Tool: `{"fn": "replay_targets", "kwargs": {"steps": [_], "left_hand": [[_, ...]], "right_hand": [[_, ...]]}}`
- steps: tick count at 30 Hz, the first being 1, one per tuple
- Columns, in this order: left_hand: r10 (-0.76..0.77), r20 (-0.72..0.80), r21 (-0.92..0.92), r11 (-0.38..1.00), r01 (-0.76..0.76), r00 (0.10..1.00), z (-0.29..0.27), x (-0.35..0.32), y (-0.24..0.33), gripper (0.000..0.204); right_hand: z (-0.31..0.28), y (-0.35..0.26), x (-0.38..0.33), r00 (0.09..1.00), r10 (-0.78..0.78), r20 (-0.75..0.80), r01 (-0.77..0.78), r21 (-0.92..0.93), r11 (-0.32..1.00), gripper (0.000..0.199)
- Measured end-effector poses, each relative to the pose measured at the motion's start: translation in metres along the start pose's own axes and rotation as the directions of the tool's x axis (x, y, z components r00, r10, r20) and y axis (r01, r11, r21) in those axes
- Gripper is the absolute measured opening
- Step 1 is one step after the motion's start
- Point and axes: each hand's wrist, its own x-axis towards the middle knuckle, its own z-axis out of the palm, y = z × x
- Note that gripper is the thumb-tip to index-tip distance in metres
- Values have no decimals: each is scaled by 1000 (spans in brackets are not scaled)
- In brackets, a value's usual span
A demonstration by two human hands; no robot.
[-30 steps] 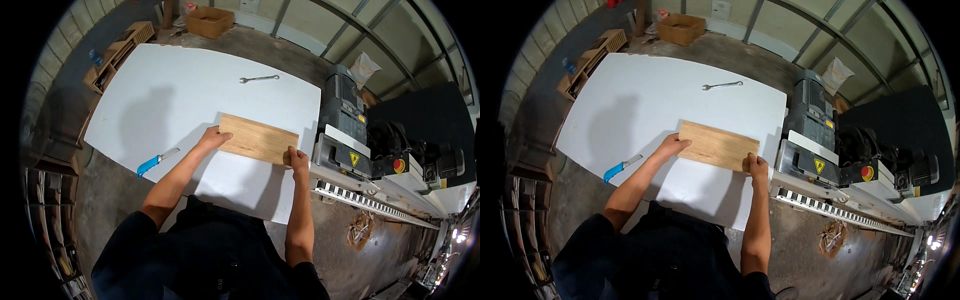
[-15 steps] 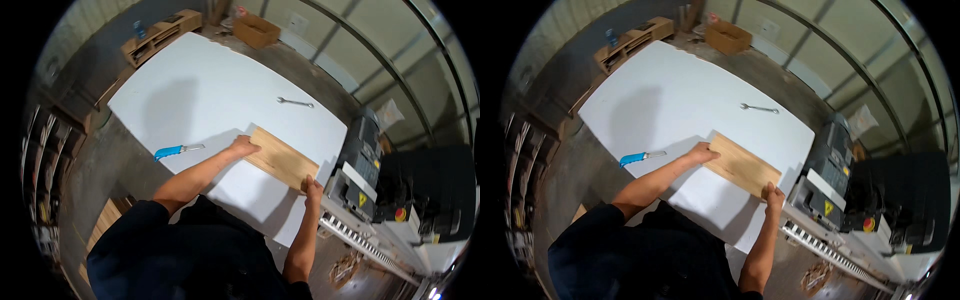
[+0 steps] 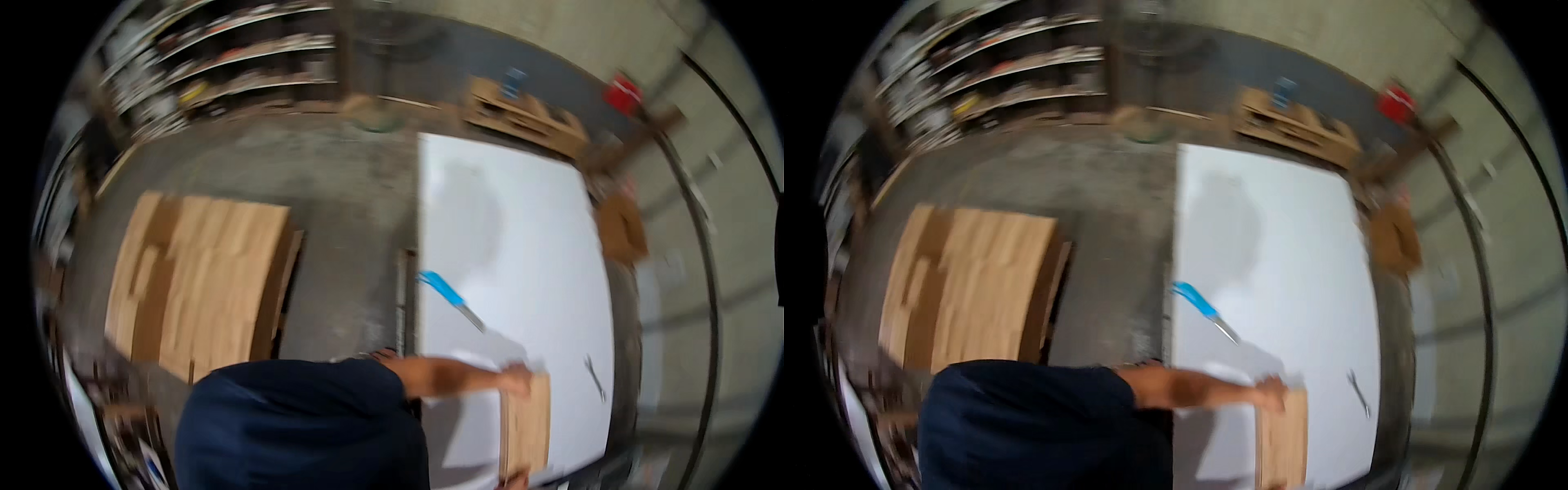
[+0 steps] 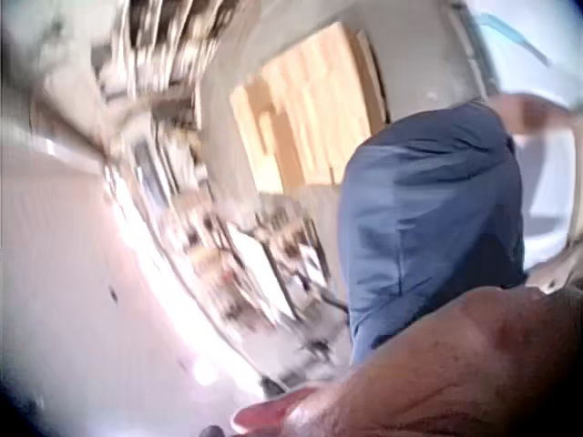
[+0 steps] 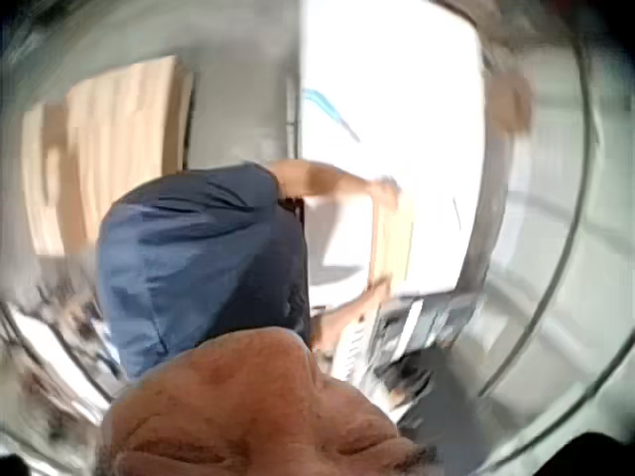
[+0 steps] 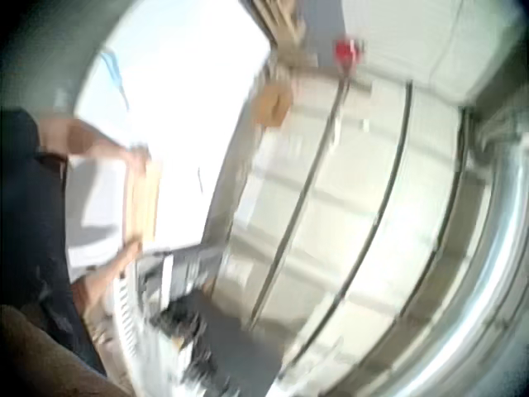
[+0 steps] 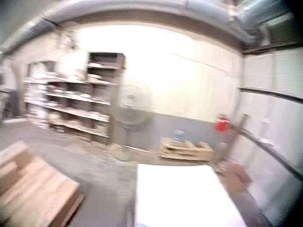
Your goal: The person aligns several wooden planks on a workbench, stacks them together, and then moves to a large pallet where they carefully arrange and fit the planks into a larger rectangular wood panel assembly.
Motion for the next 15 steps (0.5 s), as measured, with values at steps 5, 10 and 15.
{"fn": "replay_targets", "kwargs": {"steps": [5,10,15], "left_hand": [[-167,-175,-102,983,151,970,23,-36,-11,67],[-91,-271,-155,987,50,958,17,-96,-8,60],[-464,-329,-521,816,251,823,44,-29,-20,48]], "right_hand": [[78,-11,-16,984,24,179,30,-293,956,37],[128,-15,-12,952,74,296,65,-432,900,38],[156,-26,-9,926,102,364,114,-527,842,39]]}}
